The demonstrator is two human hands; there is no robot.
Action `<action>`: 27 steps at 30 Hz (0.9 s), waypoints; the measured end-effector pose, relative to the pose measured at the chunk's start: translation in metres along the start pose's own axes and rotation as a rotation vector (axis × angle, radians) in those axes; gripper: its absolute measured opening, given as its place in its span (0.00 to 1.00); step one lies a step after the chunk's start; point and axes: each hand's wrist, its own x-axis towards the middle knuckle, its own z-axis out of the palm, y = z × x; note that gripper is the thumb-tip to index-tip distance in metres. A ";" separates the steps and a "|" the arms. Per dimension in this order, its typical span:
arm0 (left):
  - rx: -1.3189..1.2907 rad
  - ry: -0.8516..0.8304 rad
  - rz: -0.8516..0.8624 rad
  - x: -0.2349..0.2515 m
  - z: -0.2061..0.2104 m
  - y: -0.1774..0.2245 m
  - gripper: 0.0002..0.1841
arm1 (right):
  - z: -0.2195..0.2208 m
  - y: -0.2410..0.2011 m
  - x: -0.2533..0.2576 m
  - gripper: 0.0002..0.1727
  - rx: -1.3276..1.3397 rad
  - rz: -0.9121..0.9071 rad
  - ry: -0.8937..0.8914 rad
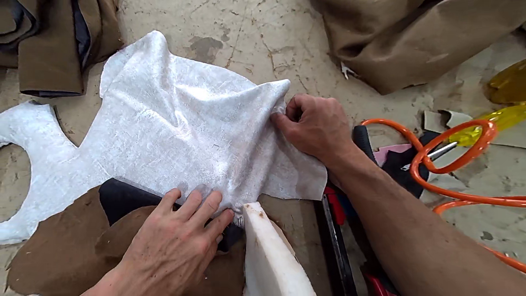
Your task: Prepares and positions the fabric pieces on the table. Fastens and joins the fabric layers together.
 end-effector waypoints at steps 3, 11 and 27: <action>0.022 -0.026 -0.005 -0.002 0.001 -0.001 0.25 | 0.000 0.001 0.000 0.24 0.005 0.000 -0.004; 0.016 -0.070 -0.044 0.007 0.001 0.001 0.26 | 0.000 -0.001 -0.001 0.24 0.004 -0.003 0.001; -0.353 0.229 -0.049 -0.002 0.001 0.000 0.12 | 0.001 0.002 0.003 0.23 -0.020 0.006 -0.002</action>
